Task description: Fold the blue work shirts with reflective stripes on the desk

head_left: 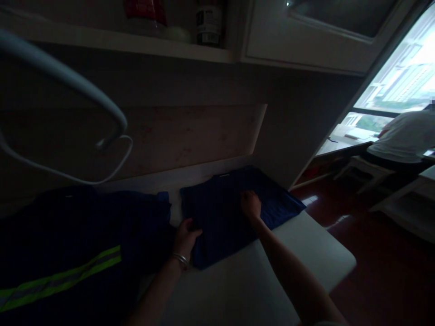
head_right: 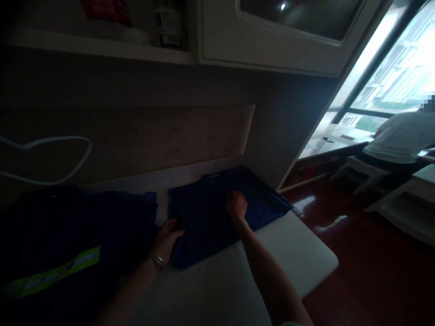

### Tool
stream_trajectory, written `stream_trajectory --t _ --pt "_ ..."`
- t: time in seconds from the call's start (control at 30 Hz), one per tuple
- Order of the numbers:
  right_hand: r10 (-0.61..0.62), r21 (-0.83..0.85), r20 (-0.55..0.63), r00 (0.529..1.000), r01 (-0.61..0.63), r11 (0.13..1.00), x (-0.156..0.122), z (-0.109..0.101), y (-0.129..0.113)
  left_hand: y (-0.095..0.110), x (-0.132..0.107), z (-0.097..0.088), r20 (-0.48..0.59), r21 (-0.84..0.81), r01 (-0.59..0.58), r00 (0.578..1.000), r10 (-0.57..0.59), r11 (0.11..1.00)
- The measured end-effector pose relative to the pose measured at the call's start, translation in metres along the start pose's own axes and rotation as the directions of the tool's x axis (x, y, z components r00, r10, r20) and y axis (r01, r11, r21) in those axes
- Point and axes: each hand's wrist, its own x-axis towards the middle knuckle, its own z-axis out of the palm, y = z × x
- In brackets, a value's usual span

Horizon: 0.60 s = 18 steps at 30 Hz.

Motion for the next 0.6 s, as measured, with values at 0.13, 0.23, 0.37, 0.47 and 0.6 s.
stream_trajectory --t 0.13,0.23,0.37,0.47,0.6 --pt "-0.137 0.085 -0.044 0.99 0.141 0.986 -0.009 -0.005 0.002 0.004 -0.009 0.003 0.115 -0.142 0.111 0.989 -0.095 0.984" --pt "-0.26 0.122 0.036 0.965 0.254 0.96 -0.015 -0.009 0.004 0.011 -0.014 0.002 0.198 -0.163 0.116 0.977 -0.083 0.98" --pt "-0.258 0.089 0.144 0.955 0.247 0.965 -0.01 -0.011 -0.002 0.021 -0.019 0.0 0.267 -0.162 0.091 0.963 -0.045 0.983" --pt "-0.279 0.032 0.264 0.923 0.281 0.959 0.009 -0.01 -0.018 0.028 -0.02 -0.001 0.304 -0.187 0.093 0.952 -0.032 0.978" --pt "-0.375 0.032 0.352 0.858 0.39 0.92 0.043 -0.005 -0.047 0.038 -0.018 -0.001 0.364 -0.223 0.147 0.93 -0.057 0.964"
